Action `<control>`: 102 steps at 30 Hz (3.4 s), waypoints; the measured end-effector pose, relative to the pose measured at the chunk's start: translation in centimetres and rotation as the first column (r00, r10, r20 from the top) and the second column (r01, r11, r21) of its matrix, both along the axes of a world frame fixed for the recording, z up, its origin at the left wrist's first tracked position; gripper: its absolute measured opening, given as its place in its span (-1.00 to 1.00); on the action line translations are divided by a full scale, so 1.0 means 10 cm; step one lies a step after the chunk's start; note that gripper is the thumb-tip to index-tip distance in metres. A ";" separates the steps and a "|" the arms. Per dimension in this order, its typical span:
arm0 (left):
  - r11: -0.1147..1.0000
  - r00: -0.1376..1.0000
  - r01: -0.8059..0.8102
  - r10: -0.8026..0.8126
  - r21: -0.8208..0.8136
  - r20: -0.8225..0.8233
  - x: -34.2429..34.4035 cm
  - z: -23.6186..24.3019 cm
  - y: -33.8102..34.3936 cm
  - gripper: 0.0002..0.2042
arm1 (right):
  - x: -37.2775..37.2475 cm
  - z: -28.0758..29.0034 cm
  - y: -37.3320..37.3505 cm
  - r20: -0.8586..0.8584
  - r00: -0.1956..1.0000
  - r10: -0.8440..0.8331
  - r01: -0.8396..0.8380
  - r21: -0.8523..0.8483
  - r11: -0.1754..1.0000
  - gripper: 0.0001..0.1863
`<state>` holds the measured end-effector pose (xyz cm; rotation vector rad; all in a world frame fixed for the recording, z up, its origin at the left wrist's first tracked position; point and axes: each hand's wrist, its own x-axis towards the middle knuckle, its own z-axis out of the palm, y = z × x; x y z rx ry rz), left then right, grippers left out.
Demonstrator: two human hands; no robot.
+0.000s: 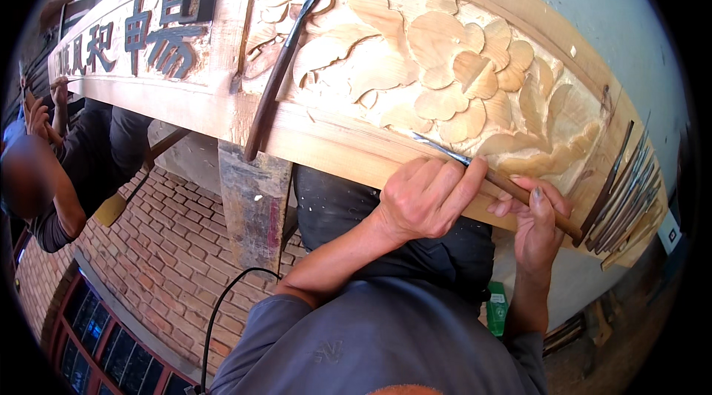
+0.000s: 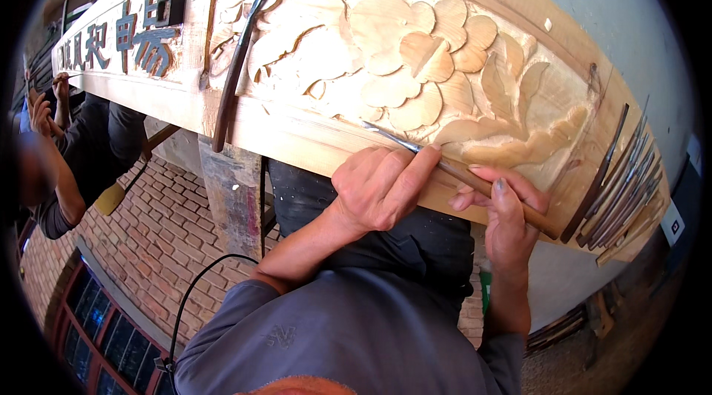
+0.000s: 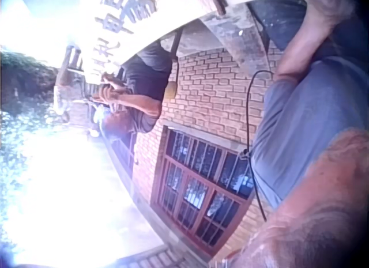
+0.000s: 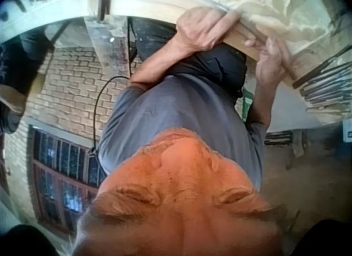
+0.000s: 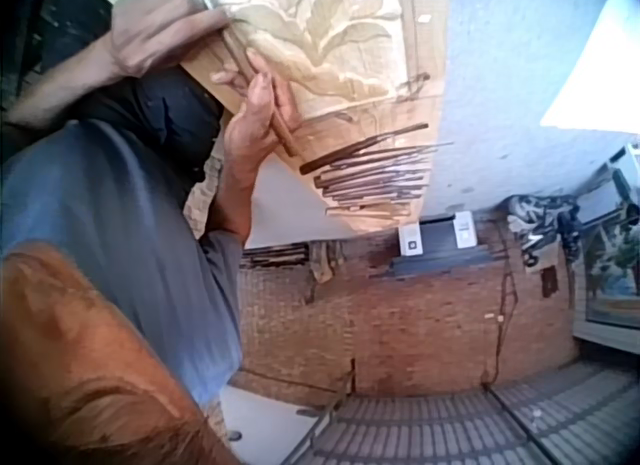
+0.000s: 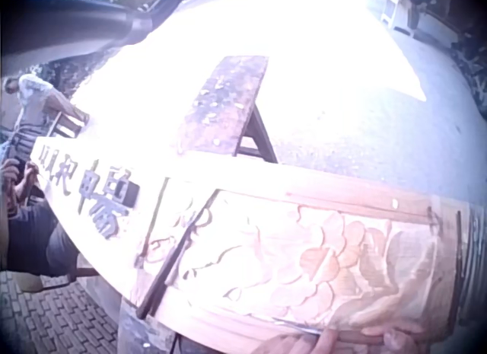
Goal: The person carves a floral design into a long wooden board using a chisel, periodically switching between different chisels and gouges from a rack.
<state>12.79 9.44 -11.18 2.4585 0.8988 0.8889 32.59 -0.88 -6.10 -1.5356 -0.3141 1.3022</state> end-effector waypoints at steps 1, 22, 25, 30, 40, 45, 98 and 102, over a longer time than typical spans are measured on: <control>1.000 1.000 -0.002 0.001 0.011 0.031 -0.01 0.00 -0.01 -0.47 | -0.02 0.01 -0.01 -0.001 1.000 -0.018 0.018 0.019 1.000 -0.59; 0.984 0.972 -0.172 0.178 -0.050 0.154 -0.23 -0.01 0.08 -0.54 | -0.04 0.54 0.63 0.523 0.733 0.436 -0.579 0.142 0.803 -0.68; 0.984 0.968 -0.175 0.180 -0.043 0.174 -0.21 -0.02 0.08 -0.47 | 0.01 0.57 0.68 0.543 0.708 0.452 -0.602 0.129 0.788 -0.67; 0.985 0.964 -0.172 0.175 -0.032 0.202 -0.21 -0.06 0.07 -0.35 | 0.01 0.65 0.77 0.556 0.680 0.478 -0.630 0.108 0.769 -0.66; 0.980 0.959 -0.191 0.197 -0.049 0.204 -0.22 -0.03 0.07 -0.44 | -0.03 0.69 0.79 0.625 0.613 0.483 -0.678 0.102 0.728 -0.66; 0.974 0.948 -0.207 0.222 -0.091 0.227 -0.22 -0.01 0.07 -0.51 | -0.04 0.76 0.87 0.614 0.596 0.517 -0.695 0.072 0.715 -0.66; 0.958 0.855 -0.217 0.278 -0.185 0.438 -0.28 -0.11 0.05 -0.44 | -0.60 1.08 1.12 0.849 0.301 0.435 -0.753 -0.068 0.655 -0.75; 0.951 0.847 -0.231 0.300 -0.204 0.439 -0.28 -0.10 0.05 -0.41 | -0.60 1.09 1.18 0.860 0.252 0.443 -0.779 -0.091 0.620 -0.74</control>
